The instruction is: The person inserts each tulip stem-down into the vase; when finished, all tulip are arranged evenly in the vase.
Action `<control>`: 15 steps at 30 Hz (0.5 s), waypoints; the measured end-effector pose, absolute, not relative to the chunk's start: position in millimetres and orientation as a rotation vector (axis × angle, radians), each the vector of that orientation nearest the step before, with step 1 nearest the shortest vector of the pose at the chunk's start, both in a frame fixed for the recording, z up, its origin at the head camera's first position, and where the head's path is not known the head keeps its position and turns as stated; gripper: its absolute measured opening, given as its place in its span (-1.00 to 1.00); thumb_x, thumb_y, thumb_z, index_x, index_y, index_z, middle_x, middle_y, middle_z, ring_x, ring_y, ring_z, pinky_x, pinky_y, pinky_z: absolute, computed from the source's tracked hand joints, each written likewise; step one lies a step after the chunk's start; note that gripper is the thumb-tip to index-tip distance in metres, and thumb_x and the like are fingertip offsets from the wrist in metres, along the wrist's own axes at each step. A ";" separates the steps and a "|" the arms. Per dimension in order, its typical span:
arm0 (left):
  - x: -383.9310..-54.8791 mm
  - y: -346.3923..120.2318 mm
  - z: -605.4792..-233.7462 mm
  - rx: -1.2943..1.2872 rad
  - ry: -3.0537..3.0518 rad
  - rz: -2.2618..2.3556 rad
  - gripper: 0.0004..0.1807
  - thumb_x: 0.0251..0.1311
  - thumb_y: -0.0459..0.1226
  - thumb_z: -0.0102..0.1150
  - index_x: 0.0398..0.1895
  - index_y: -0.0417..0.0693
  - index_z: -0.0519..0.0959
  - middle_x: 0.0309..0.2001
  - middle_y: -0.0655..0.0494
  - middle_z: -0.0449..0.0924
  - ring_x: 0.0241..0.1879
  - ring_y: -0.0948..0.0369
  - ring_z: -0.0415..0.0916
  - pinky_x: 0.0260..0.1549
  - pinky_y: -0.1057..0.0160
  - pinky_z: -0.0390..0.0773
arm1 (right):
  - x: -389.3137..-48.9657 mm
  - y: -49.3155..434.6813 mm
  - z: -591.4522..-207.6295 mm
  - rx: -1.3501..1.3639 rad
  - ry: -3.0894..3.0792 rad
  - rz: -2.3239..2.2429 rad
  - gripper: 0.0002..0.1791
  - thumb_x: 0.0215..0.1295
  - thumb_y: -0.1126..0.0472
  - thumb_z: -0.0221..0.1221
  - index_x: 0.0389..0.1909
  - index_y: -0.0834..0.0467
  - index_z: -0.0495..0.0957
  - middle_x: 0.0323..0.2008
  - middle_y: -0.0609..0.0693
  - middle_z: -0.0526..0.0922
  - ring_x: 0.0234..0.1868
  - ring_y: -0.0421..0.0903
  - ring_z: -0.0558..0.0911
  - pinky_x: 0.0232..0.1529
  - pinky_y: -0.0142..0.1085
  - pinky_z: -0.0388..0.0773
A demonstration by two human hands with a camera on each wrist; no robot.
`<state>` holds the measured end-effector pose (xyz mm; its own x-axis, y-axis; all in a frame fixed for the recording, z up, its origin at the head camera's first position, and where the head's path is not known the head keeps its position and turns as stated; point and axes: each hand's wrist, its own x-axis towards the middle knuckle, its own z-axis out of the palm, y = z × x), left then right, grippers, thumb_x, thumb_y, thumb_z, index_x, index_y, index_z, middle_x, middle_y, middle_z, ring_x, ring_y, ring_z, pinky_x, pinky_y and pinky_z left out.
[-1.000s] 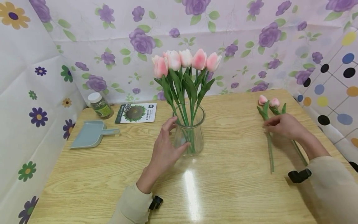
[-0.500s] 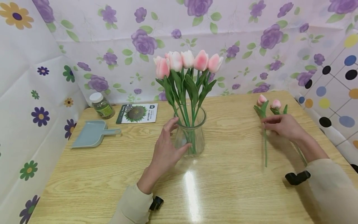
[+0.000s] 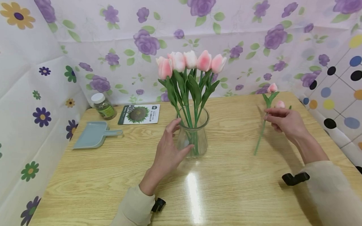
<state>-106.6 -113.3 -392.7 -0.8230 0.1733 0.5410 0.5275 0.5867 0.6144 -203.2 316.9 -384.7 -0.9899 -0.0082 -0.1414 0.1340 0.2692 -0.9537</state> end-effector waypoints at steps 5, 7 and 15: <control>-106.1 -112.5 -391.8 -0.555 -2.394 -1.130 0.13 -0.01 -0.35 0.66 0.52 0.04 0.04 0.46 -0.17 0.38 0.27 -0.15 0.60 0.08 -0.22 0.68 | -199.6 306.2 -373.9 0.165 2.252 -2.081 -0.80 0.40 0.21 0.38 -0.08 -0.17 0.82 -0.33 -0.27 0.75 -0.52 -0.25 0.50 -0.53 -0.40 0.48; -106.0 -112.5 -392.5 -0.555 -2.394 -1.129 0.13 -0.01 -0.35 0.66 0.52 0.04 0.04 0.47 -0.17 0.38 0.27 -0.15 0.60 0.07 -0.21 0.68 | -198.0 300.8 -368.9 0.176 2.179 -2.196 -0.79 0.34 0.22 0.43 -0.07 -0.10 0.83 -0.34 -0.24 0.75 -0.53 -0.24 0.49 -0.54 -0.42 0.48; -106.2 -112.7 -393.1 -0.566 -2.381 -1.127 0.14 0.00 -0.35 0.66 0.53 0.04 0.04 0.47 -0.17 0.37 0.27 -0.14 0.60 0.07 -0.22 0.68 | -191.9 276.9 -346.8 0.199 1.993 -2.535 -0.69 0.25 0.29 0.48 0.02 0.06 0.80 -0.35 -0.15 0.76 -0.59 -0.20 0.43 -0.63 -0.37 0.30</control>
